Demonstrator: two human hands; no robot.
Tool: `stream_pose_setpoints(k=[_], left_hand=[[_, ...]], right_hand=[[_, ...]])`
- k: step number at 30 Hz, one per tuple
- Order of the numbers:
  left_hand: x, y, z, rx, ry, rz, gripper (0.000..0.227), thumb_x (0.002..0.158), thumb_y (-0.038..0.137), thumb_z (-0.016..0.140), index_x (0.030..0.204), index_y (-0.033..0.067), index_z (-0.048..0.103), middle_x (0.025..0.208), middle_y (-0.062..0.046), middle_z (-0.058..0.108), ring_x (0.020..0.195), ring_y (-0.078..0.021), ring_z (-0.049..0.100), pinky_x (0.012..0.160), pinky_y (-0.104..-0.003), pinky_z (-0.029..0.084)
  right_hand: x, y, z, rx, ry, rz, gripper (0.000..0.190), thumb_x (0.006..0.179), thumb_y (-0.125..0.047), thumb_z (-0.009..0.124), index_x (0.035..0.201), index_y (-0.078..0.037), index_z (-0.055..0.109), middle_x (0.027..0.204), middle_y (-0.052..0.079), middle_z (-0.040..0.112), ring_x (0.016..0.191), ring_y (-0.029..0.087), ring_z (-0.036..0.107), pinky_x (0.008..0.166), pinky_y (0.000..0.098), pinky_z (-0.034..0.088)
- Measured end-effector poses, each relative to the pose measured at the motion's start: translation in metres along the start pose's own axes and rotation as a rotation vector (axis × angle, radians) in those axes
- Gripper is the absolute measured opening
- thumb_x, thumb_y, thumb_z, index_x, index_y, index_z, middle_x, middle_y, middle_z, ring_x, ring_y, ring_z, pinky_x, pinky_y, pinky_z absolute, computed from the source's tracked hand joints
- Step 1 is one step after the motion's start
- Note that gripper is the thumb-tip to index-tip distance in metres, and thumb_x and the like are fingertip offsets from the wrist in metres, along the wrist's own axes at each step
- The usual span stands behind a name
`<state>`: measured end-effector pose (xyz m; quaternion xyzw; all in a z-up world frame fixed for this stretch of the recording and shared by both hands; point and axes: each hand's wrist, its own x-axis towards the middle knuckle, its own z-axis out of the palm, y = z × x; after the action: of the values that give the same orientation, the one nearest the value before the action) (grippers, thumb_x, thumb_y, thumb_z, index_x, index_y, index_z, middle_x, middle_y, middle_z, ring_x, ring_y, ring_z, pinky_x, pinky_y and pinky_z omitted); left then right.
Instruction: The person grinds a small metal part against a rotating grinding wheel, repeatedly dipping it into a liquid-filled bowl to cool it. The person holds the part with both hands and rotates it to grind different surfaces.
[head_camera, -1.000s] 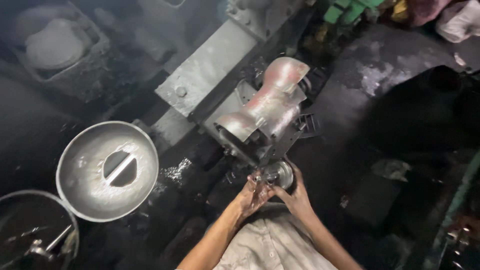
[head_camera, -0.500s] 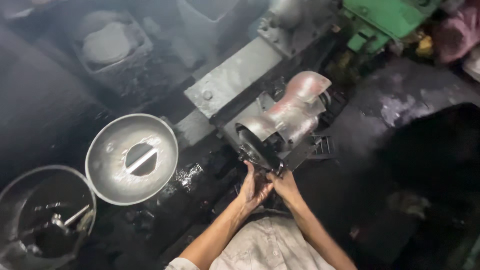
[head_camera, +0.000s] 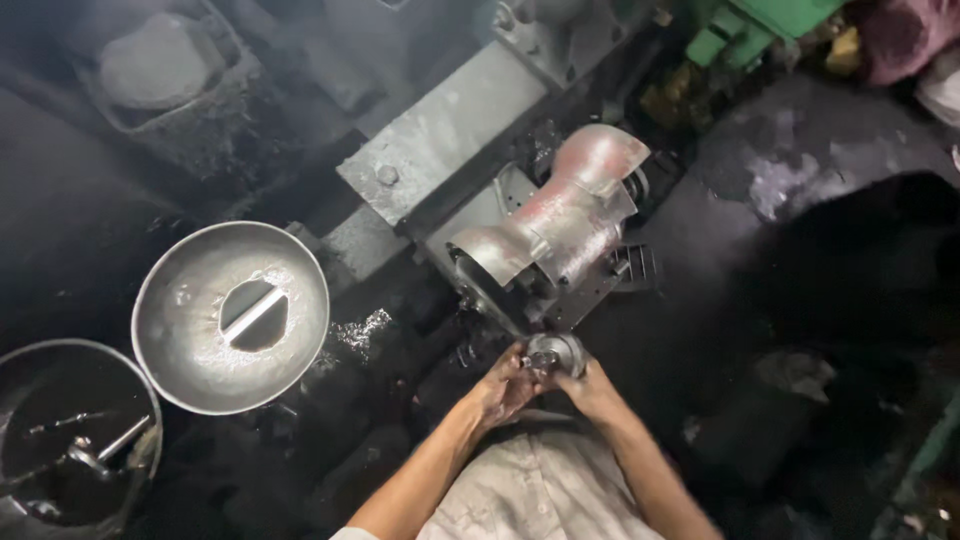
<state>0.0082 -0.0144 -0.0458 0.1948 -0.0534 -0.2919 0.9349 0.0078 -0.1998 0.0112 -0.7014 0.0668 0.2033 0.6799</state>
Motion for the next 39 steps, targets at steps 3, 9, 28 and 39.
stream_pose_setpoints(k=[3,9,28,39], left_hand=[[-0.009,0.011,0.008,-0.156,0.103,-0.018,0.090,0.079,0.072,0.066,0.140,0.0064,0.052,0.138,-0.011,0.063,0.130,-0.0279,0.060,0.112,-0.051,0.049],[-0.014,0.035,0.014,-0.260,0.314,0.064,0.101,0.082,0.082,0.048,0.139,-0.0020,0.050,0.131,-0.020,0.063,0.121,-0.0319,0.063,0.110,-0.048,0.051],[0.003,-0.017,0.006,0.221,0.432,-0.231,0.032,0.106,0.029,0.044,0.126,0.0098,0.061,0.109,-0.008,0.072,0.088,-0.0208,0.072,0.070,-0.038,0.062],[0.020,-0.024,-0.002,0.266,0.648,-0.373,0.040,0.111,0.044,0.044,0.106,0.0100,0.064,0.078,-0.002,0.066,0.058,-0.0106,0.061,0.046,-0.023,0.048]], right_hand=[[0.022,0.009,0.028,0.004,0.160,-0.098,0.045,0.082,-0.009,0.067,0.127,-0.002,0.060,0.107,0.007,0.074,0.097,0.018,0.069,0.085,0.0336,0.057],[0.044,-0.023,0.065,-0.345,0.205,0.118,0.026,0.080,-0.009,0.073,0.101,0.005,0.076,0.080,0.010,0.077,0.077,0.018,0.074,0.072,0.0320,0.056],[-0.028,-0.091,0.008,-0.529,0.024,-0.551,0.061,0.085,-0.016,0.078,0.135,0.008,0.053,0.122,0.021,0.064,0.108,0.030,0.060,0.092,0.0429,0.047],[0.029,-0.070,0.029,-0.826,0.017,-0.086,0.053,0.082,-0.049,0.076,0.111,-0.005,0.077,0.100,0.019,0.076,0.094,0.032,0.076,0.080,0.0383,0.058]])
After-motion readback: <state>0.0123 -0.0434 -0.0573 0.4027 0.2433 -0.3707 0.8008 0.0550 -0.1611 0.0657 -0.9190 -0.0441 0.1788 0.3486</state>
